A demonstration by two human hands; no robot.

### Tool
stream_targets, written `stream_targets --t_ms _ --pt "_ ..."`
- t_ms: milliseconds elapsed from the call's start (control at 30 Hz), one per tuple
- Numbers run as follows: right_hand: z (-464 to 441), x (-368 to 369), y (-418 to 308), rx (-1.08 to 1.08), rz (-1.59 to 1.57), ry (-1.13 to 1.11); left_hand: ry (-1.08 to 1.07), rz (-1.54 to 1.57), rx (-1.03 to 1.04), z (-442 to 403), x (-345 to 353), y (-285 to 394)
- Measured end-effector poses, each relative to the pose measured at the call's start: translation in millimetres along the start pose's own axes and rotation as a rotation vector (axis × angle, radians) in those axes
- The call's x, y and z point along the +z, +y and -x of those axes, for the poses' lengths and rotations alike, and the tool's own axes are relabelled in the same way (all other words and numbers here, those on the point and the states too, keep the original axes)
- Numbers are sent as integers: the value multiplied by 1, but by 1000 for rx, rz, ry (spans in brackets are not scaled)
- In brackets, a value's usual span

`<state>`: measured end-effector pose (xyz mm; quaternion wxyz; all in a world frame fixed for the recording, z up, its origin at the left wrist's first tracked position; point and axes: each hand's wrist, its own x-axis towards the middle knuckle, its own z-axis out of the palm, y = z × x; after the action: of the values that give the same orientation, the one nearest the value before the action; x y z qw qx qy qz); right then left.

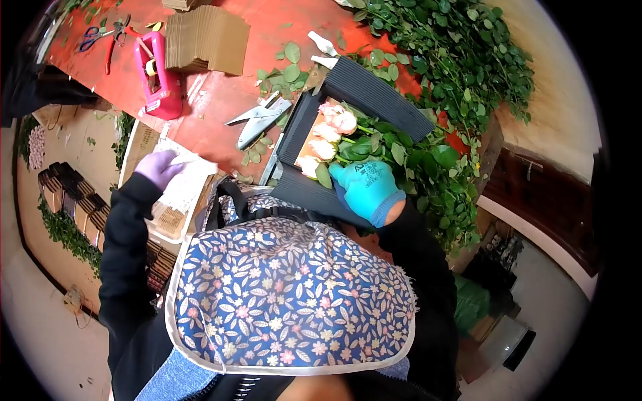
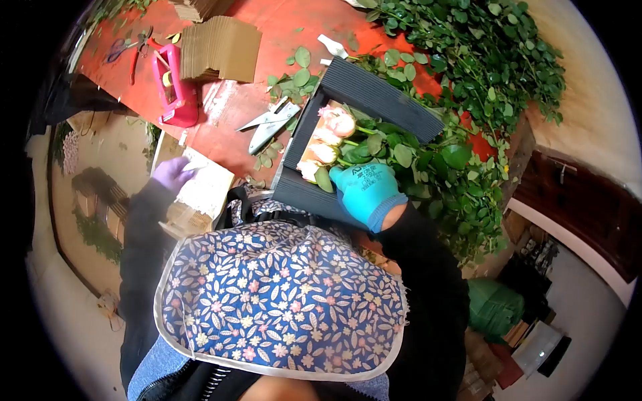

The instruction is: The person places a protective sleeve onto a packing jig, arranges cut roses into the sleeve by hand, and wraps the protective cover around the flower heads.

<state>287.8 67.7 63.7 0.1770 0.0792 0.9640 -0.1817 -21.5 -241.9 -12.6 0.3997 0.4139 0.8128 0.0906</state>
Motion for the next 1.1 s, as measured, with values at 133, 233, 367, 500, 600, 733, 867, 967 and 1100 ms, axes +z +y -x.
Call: stream_targets --t_ms 133,233,367,500,600,733,867,967,1100 --pt "-5 -5 -3 49 1 -122 -45 -554 -382 51 55 -102" --pt "-4 0 3 7 9 -76 -92 -530 -408 29 23 -24" --pt "-3 4 9 -78 -34 -3 296 39 726 -21 -3 135" --pt "-1 2 7 -69 -18 35 210 28 1027 -57 29 191" --pt "0 7 8 -38 -38 57 133 -7 1011 -65 32 194" --pt "8 -6 7 -38 -282 291 34 -80 936 -62 18 203" --pt "10 -29 1 140 -175 280 -2 -170 882 -57 17 210" --pt "-7 3 13 117 14 111 25 -191 898 -53 19 212" --pt "-17 12 8 93 151 94 -6 -184 805 -54 25 210"
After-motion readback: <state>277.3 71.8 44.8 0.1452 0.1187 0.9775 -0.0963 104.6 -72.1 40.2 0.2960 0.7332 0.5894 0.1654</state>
